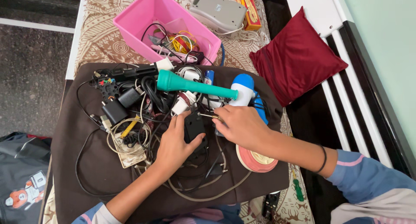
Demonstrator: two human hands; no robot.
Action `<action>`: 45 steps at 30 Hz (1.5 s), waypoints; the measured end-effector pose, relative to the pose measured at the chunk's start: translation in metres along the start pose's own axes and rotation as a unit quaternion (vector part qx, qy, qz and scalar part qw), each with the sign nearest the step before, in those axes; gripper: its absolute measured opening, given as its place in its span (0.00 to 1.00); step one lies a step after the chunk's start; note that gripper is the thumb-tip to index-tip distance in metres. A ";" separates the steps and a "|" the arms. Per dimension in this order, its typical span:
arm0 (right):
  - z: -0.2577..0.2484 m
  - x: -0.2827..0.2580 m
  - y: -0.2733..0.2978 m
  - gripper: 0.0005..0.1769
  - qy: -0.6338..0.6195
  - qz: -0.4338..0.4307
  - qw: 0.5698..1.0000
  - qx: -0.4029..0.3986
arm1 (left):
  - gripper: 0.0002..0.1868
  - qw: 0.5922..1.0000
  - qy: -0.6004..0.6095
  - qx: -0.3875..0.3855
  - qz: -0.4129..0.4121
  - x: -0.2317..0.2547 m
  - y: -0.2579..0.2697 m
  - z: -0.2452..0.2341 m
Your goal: The person uses a screwdriver to loosen and tighten screws on a small black electronic device. They repeatedly adjust the screws without fully opening the device or completing a visible repair.
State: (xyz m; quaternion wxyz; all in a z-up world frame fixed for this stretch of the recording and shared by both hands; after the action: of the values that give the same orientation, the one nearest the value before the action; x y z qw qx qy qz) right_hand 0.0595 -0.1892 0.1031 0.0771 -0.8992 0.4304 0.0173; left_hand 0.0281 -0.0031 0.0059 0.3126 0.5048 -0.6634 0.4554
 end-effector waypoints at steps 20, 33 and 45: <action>-0.005 0.008 -0.023 0.13 -0.061 0.117 0.973 -0.188 | 0.41 1.000 -0.005 -0.008 -0.011 -0.004 0.000 0.003; 0.000 -0.017 -0.001 0.22 0.410 -0.259 0.874 0.001 | 0.39 1.000 -0.009 -0.009 -0.013 -0.003 -0.001 0.002; -0.004 -0.019 -0.002 0.17 0.495 -0.315 0.809 0.042 | 0.40 0.999 0.000 -0.031 -0.026 -0.002 -0.002 0.000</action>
State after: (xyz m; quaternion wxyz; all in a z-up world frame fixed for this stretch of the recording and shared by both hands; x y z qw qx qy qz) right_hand 0.0487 -0.1737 0.1095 -0.1077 -0.8679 0.1036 -0.4737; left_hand 0.0304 -0.0024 0.0043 0.3396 0.5120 -0.6640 0.4262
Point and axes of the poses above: each hand's wrist, its own y-axis away from the middle knuckle, its own z-axis out of the palm, x = y × z, the point moved 3 cm from there along -y, towards the middle knuckle
